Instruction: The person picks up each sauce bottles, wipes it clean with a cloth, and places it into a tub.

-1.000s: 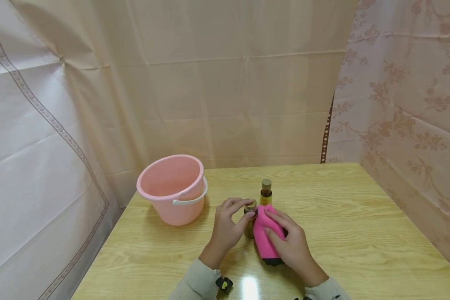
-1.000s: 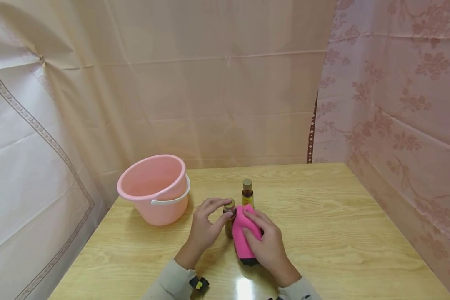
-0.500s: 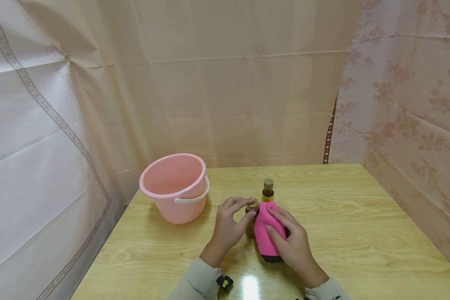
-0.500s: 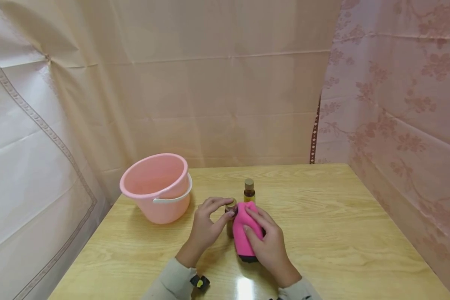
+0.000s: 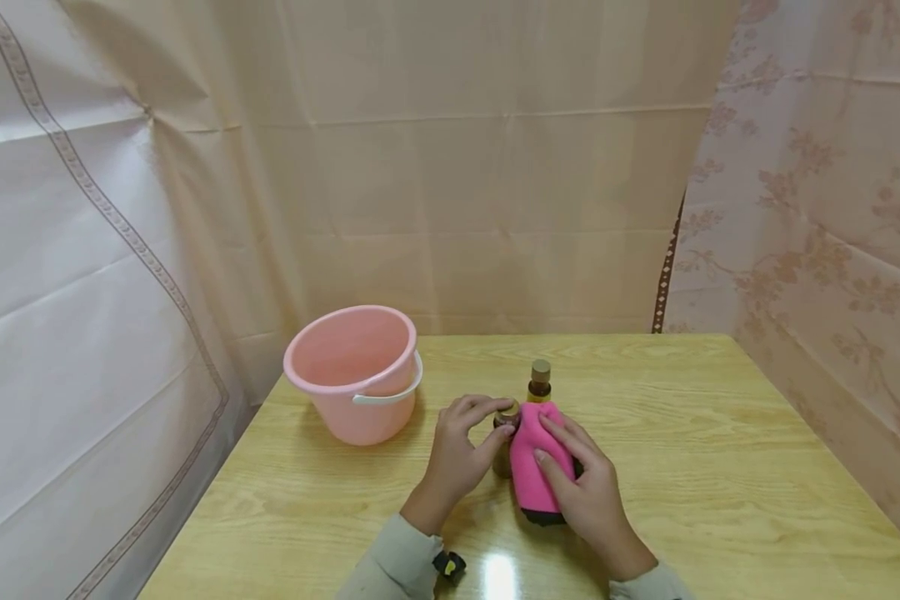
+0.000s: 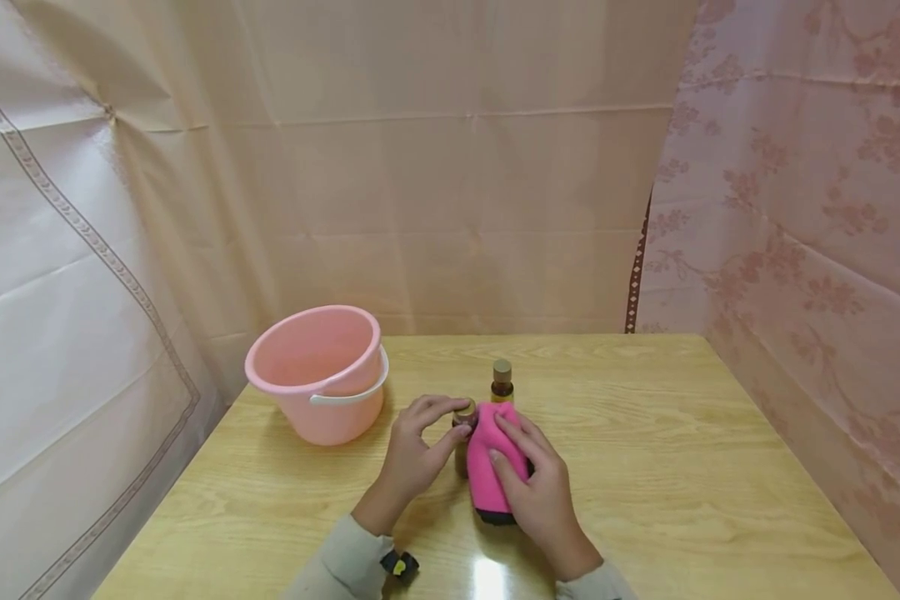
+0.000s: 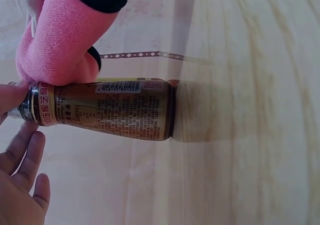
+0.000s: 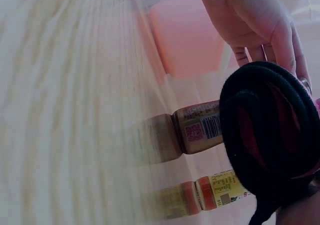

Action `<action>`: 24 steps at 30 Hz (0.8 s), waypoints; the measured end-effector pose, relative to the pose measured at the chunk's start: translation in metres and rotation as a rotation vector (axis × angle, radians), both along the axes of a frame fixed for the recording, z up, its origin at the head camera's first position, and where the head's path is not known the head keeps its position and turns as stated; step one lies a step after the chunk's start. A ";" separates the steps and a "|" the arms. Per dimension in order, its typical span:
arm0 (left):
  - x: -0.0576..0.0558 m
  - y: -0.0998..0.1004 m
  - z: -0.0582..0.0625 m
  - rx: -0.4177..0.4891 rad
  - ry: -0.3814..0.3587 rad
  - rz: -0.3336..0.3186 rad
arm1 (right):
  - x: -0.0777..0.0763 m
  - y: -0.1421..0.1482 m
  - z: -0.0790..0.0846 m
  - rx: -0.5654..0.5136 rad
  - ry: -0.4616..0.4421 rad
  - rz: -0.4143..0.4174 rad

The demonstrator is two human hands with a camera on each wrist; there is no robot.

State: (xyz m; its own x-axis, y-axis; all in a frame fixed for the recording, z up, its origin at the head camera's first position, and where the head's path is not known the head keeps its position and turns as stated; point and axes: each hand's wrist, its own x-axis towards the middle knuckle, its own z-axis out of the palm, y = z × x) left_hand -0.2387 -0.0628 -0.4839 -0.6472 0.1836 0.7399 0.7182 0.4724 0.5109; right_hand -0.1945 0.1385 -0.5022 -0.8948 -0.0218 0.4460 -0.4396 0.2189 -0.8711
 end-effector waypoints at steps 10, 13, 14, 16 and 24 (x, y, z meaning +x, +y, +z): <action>-0.001 0.001 -0.002 -0.002 -0.016 -0.013 | -0.005 0.005 -0.006 0.184 -0.090 -0.040; -0.002 0.000 -0.002 0.003 -0.019 -0.014 | -0.007 0.005 -0.006 0.244 -0.112 -0.035; -0.002 0.000 -0.001 0.004 -0.017 -0.015 | -0.008 0.005 -0.006 0.261 -0.121 -0.035; -0.002 0.000 0.000 0.007 -0.019 -0.018 | -0.009 0.005 -0.006 0.287 -0.137 -0.033; -0.001 0.000 -0.001 0.000 -0.027 -0.022 | -0.010 0.005 -0.010 0.333 -0.220 -0.029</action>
